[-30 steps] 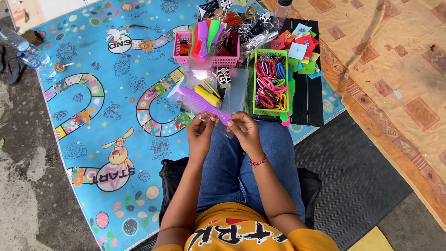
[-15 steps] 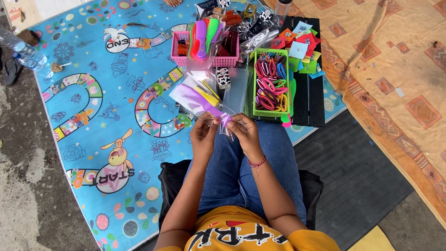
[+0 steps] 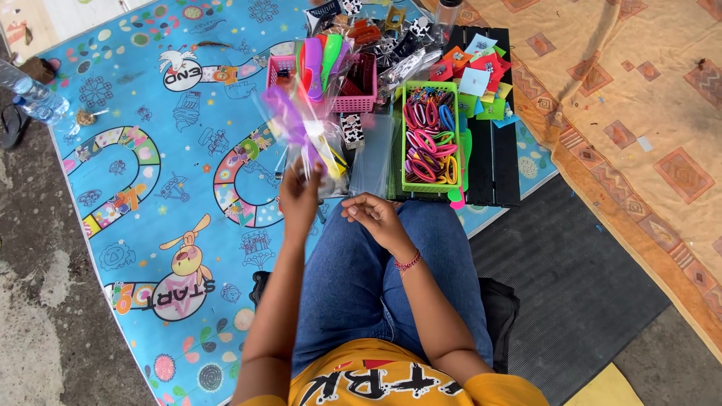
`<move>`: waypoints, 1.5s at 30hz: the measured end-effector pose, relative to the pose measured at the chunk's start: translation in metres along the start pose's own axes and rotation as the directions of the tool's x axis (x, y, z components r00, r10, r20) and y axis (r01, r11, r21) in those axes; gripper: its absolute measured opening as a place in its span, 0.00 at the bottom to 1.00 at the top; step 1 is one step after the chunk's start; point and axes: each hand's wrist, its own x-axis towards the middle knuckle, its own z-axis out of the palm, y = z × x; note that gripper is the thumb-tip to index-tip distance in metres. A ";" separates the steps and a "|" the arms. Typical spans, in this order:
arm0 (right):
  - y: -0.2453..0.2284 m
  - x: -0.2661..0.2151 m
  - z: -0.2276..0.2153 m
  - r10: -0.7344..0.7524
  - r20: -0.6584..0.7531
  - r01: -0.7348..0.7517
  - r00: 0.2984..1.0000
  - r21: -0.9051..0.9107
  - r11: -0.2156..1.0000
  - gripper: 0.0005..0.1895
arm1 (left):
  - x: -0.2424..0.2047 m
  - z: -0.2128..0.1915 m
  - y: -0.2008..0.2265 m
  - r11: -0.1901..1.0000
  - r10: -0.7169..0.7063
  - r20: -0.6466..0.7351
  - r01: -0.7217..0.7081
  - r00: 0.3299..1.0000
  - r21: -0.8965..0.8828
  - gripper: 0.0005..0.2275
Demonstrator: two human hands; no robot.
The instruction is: Packaging various hair accessories like combs and clips into individual plastic bags.
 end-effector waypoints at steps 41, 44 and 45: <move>0.047 0.010 -0.012 0.021 0.057 -0.018 0.998 -0.062 0.998 0.08 | 0.085 0.022 -0.042 0.350 0.314 0.668 -0.736 0.675 0.579 0.10; 0.046 0.006 -0.016 0.097 0.264 -0.092 0.960 -0.034 0.995 0.10 | 0.068 0.037 -0.053 0.431 0.169 0.771 -0.750 0.614 0.503 0.10; 0.045 0.004 -0.018 0.147 0.404 -0.154 0.903 -0.016 0.988 0.12 | 0.065 0.043 -0.060 0.459 0.074 0.810 -0.741 0.581 0.490 0.11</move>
